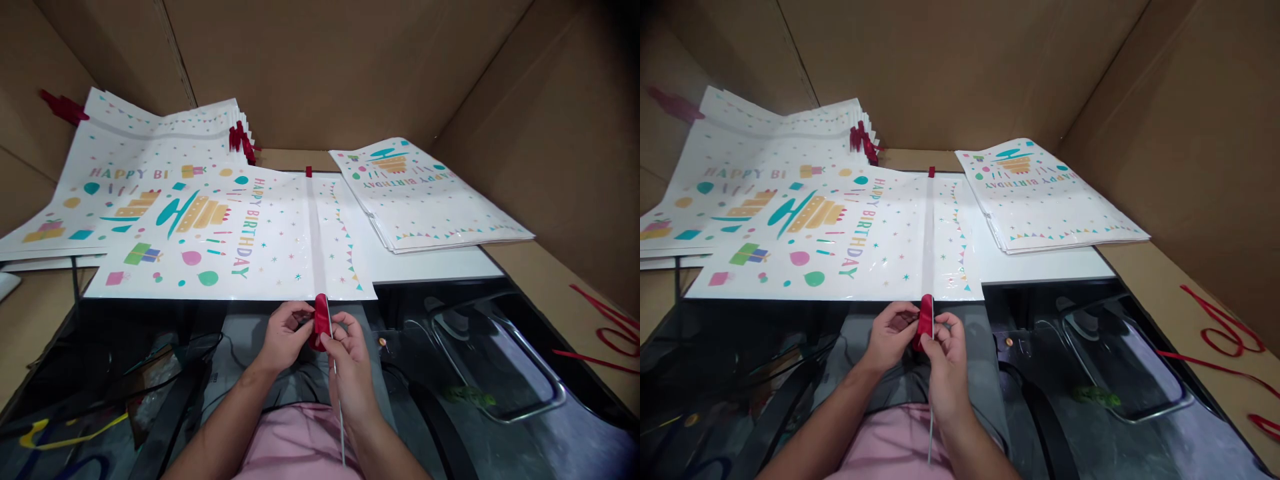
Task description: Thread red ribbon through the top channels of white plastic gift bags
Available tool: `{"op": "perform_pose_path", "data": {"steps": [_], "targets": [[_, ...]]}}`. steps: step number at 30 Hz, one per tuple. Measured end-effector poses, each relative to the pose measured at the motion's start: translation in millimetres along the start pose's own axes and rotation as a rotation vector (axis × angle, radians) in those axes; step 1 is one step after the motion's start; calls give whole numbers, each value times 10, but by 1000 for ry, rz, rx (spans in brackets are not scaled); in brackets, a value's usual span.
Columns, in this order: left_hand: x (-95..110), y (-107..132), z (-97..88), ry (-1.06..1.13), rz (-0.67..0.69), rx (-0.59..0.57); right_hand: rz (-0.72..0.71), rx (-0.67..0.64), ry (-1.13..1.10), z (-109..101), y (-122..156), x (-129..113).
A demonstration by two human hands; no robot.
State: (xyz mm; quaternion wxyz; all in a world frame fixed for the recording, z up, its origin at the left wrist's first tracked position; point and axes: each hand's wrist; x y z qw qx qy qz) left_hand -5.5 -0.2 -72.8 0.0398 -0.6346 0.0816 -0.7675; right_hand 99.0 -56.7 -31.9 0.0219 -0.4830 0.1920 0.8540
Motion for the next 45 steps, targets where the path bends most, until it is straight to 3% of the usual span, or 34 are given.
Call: {"op": "perform_pose_path", "data": {"steps": [9,15,19,27,32,36,40,45], "targets": [[-42,7,-21,-120,45,13,-11,-12,3,6,28,-4],[1,-14,-30,-94,-21,59,-6,-21,-2,8,8,11],[40,-29,34,32,-131,152,-4,-15,8,-2,24,-3],[271,-4,337,409,-392,337,-1,-29,43,4,3,3],[360,-74,372,518,-465,389,-130,-27,237,-149,138,-35],[371,-110,373,535,-469,394,-141,-94,338,-241,198,-177],[422,-124,375,528,-458,377,-241,-137,479,-145,-85,-406],[468,-174,350,528,-420,410,-252,-421,758,-136,-260,-589]]}}
Point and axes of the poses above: each hand's wrist, its own y-axis away from the middle knuckle, its own z-axis out of the palm, x = y × z, and after that the axes turned 2 degrees about -y, right-handed
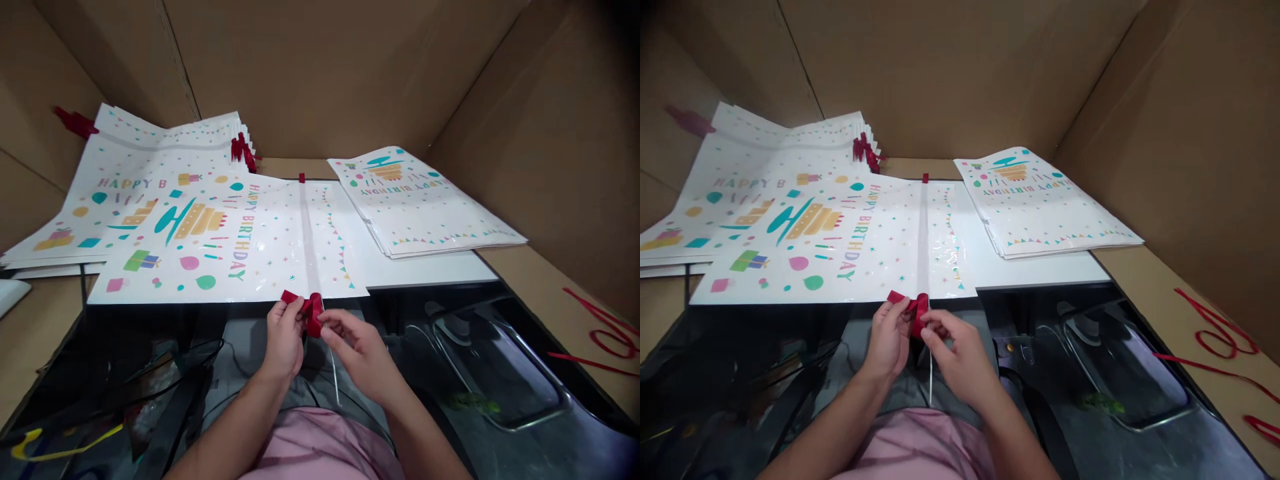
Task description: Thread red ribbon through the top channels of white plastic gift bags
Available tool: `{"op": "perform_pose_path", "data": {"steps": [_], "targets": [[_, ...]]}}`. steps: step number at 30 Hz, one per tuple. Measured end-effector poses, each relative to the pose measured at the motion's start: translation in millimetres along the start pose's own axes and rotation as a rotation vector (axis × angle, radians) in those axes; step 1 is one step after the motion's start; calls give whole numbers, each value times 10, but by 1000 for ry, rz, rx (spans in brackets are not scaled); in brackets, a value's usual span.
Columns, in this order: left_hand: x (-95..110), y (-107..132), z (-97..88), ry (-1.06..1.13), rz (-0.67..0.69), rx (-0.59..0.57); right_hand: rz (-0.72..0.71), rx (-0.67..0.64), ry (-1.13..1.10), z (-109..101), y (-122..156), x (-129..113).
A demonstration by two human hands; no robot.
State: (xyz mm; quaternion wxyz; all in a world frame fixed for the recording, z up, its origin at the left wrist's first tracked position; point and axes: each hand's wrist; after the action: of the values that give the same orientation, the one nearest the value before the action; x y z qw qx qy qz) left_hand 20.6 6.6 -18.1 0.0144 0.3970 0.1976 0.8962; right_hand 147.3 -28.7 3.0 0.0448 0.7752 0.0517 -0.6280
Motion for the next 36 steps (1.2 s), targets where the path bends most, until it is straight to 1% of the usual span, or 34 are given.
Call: {"op": "perform_pose_path", "data": {"steps": [6,9,11,13,16,18,21,23,25,28,31,32,34,36], "targets": [[-8,-74,-20,-24,16,34,-78,-148,140,-133,407,-112],[-1,-90,-32,-39,25,52,-127,-228,274,-171,492,-151],[10,-90,-35,-42,32,58,-182,-244,388,-181,457,-135],[21,-80,-31,-43,38,59,-254,-192,521,-192,345,-94],[36,-57,-19,-42,35,59,-403,-62,704,-230,65,-32],[50,-45,-11,-42,25,59,-473,-37,788,-265,-142,-14],[76,-41,-7,-50,6,61,-463,-60,888,-289,-381,-29],[86,-41,-13,-55,-9,51,-431,-50,936,-271,-469,-51],[78,-32,-29,-58,-10,41,-420,-13,953,-229,-510,-64],[28,17,-64,-44,23,29,-424,67,948,-138,-515,-45],[-15,95,-91,-48,5,13,-428,122,941,-53,-439,-27],[-13,121,-95,-64,-13,28,-428,123,933,-39,-395,-38],[22,166,-100,-116,-44,97,-435,61,903,-54,-305,-100],[92,209,-119,-168,-66,163,-437,-55,856,-138,-281,-202]]}}
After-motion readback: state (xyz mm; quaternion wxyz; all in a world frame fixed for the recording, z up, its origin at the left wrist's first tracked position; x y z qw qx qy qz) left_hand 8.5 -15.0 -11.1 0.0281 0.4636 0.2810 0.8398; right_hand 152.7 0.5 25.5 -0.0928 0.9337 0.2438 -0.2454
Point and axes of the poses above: each hand's wrist, its own y-axis away from the middle knuckle, its own z-axis out of the palm, x = y × z, and after that the axes turned 2 degrees about -y, right-handed
